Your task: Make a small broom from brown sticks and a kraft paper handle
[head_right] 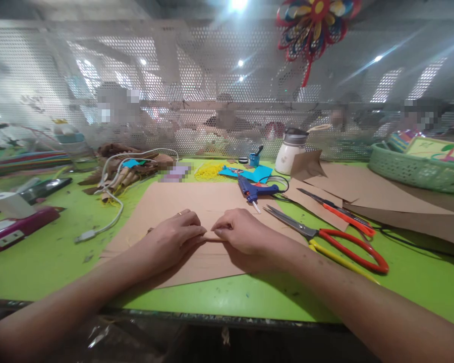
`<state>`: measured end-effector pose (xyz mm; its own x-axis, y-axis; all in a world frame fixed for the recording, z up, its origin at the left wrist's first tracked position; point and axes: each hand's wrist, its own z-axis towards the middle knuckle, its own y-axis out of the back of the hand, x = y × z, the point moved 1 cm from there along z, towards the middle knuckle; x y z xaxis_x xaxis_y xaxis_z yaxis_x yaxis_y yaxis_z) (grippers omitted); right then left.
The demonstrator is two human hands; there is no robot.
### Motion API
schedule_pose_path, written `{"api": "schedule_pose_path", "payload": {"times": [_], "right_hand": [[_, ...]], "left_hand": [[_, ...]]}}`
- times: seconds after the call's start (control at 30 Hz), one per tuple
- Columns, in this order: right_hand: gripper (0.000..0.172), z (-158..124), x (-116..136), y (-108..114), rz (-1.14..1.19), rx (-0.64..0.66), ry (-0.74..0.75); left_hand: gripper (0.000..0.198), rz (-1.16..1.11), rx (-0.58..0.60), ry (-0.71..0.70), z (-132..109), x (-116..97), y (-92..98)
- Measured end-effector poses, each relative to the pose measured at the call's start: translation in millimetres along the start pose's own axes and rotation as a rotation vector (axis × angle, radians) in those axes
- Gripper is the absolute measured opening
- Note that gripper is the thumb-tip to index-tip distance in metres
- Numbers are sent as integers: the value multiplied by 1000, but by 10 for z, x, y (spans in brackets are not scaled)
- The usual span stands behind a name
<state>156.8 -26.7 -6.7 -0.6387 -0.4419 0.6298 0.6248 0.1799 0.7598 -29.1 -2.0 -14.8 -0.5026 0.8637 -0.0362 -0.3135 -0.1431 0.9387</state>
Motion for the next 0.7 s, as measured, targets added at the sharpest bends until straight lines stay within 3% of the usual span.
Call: {"api": "schedule_pose_path", "payload": {"times": [0.37,0.7], "right_hand": [[24,-58,-44,53,101,-12,-62],[23,-68,-71,41,49,-77,-67]], "left_hand": [[26,-97,14,42,18,-25,14],[29,-75,26,54,-1,-64,44]]}}
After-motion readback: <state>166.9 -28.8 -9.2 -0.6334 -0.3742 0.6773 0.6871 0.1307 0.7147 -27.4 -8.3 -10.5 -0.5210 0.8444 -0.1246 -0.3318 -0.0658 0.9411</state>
